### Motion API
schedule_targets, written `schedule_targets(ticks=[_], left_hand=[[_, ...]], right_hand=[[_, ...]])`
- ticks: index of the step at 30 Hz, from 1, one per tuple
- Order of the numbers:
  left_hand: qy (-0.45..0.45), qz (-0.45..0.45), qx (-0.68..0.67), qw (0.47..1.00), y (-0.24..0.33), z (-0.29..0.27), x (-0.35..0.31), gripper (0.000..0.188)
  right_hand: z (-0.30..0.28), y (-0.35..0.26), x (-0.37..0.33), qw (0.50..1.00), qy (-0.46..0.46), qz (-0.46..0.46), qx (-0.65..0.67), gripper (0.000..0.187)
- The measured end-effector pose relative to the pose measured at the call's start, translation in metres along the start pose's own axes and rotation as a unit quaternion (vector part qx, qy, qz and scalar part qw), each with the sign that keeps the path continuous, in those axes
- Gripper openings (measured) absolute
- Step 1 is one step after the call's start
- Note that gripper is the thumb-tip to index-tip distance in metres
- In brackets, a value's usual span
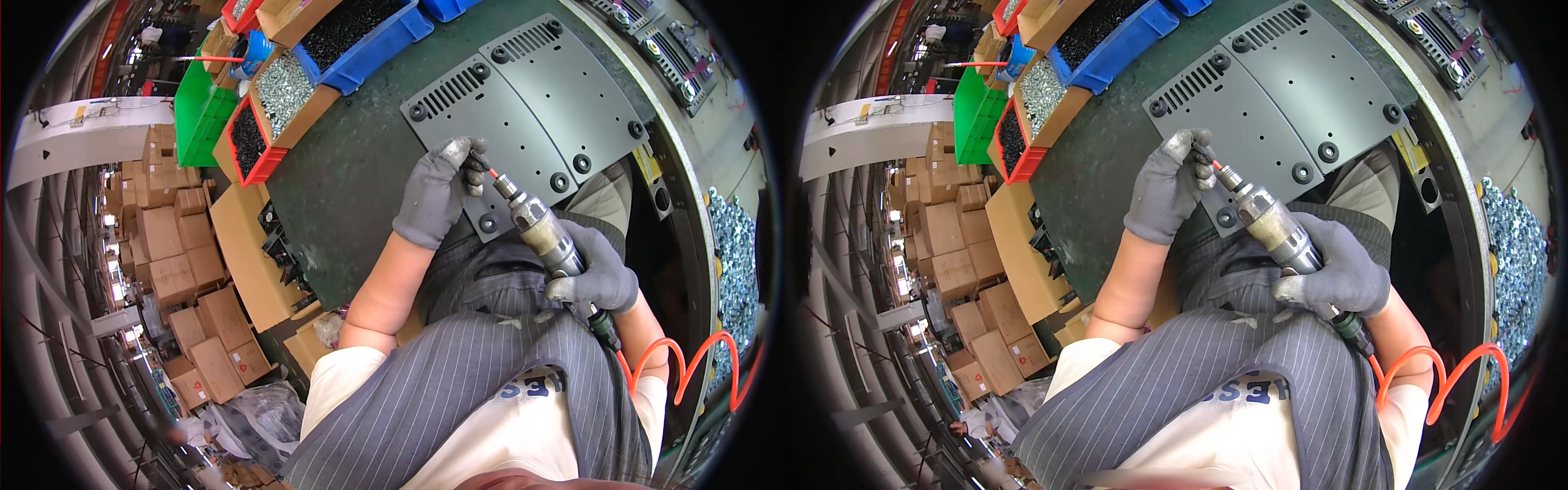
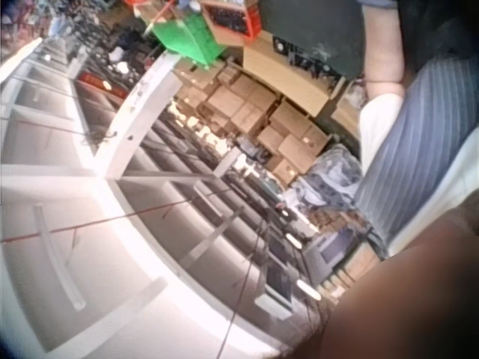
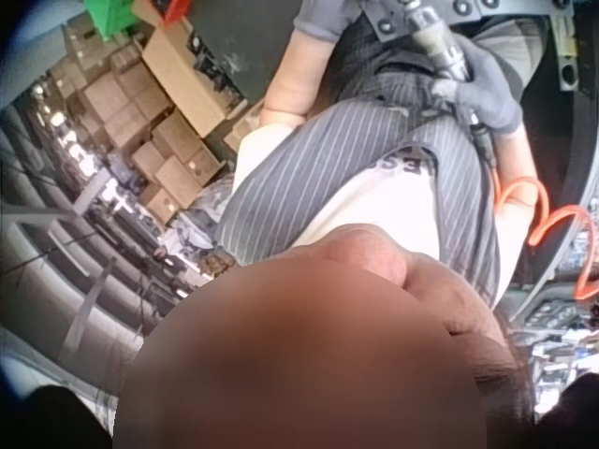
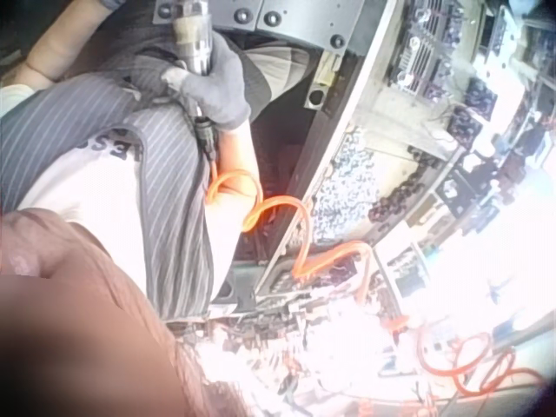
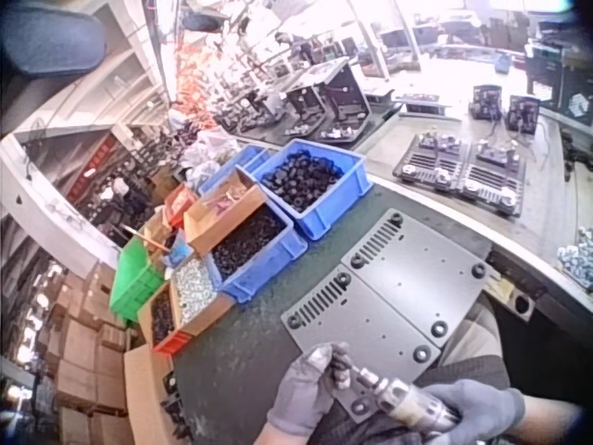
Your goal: Assembling components into a metal housing, including installing rubber grommets and using a pneumatic screwdriver.
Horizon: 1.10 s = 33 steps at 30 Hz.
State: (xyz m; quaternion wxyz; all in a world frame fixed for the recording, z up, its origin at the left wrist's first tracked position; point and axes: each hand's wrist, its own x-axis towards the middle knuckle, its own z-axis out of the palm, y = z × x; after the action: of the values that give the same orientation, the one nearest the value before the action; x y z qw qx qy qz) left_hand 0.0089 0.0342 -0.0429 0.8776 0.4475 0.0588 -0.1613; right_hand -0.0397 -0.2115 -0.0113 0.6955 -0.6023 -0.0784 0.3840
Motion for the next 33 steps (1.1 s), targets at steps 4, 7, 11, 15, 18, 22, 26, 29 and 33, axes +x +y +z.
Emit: schedule_targets(ticks=[4, 7, 11, 15, 18, 22, 26, 29, 33], left_hand=[[0.047, 0.012, 0.064, 0.997, 0.005, 0.009, -0.001, 0.022], [0.044, 0.049, 0.187, 0.98, 0.013, 0.006, -0.005, 0.023], [0.019, 0.054, 0.235, 0.97, 0.025, 0.009, -0.017, 0.027], [-0.126, -0.033, 0.334, 0.934, 0.027, 0.003, -0.055, 0.034], [-0.096, -0.134, 0.636, 0.754, -0.013, -0.002, -0.089, 0.049], [-0.001, 0.008, 0.709, 0.705, -0.085, -0.03, -0.083, 0.046], [0.049, 0.066, 0.667, 0.74, -0.097, -0.022, -0.07, 0.039], [-0.004, 0.073, 0.69, 0.721, -0.082, -0.015, -0.081, 0.032], [-0.05, 0.156, 0.797, 0.581, -0.018, 0.026, -0.09, 0.027]], right_hand=[[0.002, -0.001, 0.0, 1.0, 0.004, 0.01, 0.021, 0.069], [0.003, -0.002, -0.002, 1.0, 0.0, 0.01, 0.003, 0.07], [0.002, 0.008, -0.001, 0.997, -0.03, -0.045, -0.048, 0.072], [-0.002, 0.01, -0.003, 0.999, -0.035, -0.026, -0.027, 0.072], [-0.003, 0.014, -0.006, 0.998, -0.034, -0.041, -0.015, 0.072], [-0.006, 0.007, -0.011, 0.999, -0.037, -0.026, 0.028, 0.073], [-0.008, 0.004, -0.014, 0.991, -0.063, -0.053, 0.106, 0.074], [-0.018, 0.011, -0.021, 0.994, -0.036, -0.07, 0.081, 0.071], [-0.025, 0.01, -0.035, 0.991, 0.02, -0.093, 0.098, 0.071]])
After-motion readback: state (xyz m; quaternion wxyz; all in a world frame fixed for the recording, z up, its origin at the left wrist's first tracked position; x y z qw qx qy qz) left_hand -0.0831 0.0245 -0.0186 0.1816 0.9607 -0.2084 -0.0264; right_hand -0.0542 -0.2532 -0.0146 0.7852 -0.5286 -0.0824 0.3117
